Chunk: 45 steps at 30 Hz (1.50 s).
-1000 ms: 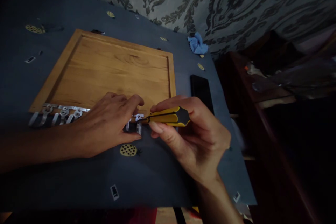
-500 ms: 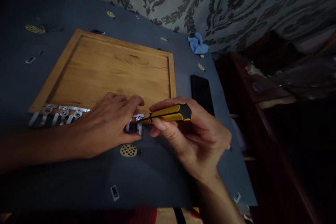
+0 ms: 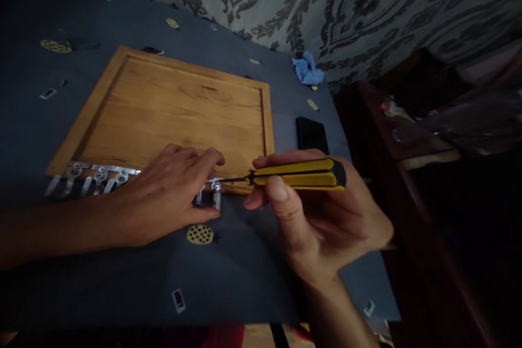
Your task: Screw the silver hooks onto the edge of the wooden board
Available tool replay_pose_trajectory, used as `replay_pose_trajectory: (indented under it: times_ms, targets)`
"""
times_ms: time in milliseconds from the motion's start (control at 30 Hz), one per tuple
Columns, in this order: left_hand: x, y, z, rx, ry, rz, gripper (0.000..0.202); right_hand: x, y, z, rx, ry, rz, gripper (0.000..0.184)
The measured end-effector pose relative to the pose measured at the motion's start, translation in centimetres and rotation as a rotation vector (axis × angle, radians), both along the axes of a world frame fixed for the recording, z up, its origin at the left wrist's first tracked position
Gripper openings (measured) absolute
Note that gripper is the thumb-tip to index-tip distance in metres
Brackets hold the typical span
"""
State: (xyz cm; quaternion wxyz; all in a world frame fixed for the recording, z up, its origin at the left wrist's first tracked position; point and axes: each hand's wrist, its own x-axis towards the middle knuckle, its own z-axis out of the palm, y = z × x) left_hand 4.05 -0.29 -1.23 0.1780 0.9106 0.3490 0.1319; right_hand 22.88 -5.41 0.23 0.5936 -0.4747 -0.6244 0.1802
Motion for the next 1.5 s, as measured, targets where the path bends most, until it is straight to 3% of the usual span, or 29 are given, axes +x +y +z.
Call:
replay_pose_trajectory:
  times_ms: [167, 400, 600, 767, 1100, 1233, 1400, 1500]
  targets:
    - [0.2, 0.1, -0.1, -0.001, 0.013, 0.005, 0.053, -0.2, 0.2, -0.1, -0.037, 0.030, -0.031, 0.013]
    - [0.4, 0.1, 0.1, -0.033, 0.026, 0.005, 0.053, -0.1, 0.3, 0.0, 0.010, -0.108, -0.035, 0.005]
    - [0.3, 0.1, 0.3, -0.024, 0.026, 0.009, 0.051, 0.5, 0.3, 0.6, -0.013, -0.183, 0.053, 0.013]
    - [0.3, 0.1, 0.3, -0.017, 0.021, 0.008, 0.051, 1.0, 0.6, 1.1, -0.031, -0.274, 0.148, 0.006]
    - [0.2, 0.1, 0.5, -0.027, 0.038, 0.007, 0.049, 0.8, 0.4, -0.1, 0.119, -0.367, 0.040, 0.027]
    - [0.2, 0.1, 0.3, -0.010, 0.019, 0.008, 0.048, 0.6, 0.6, -0.2, 0.162, -0.311, 0.033, 0.024]
    - [0.0, 0.0, 0.0, -0.004, -0.001, -0.007, 0.050, 0.1, 0.2, 0.2, 0.186, -0.147, -0.202, 0.010]
    - [0.1, 0.0, -0.1, -0.002, 0.008, -0.002, 0.050, 0.0, 0.3, 0.3, 0.147, -0.126, -0.143, 0.011]
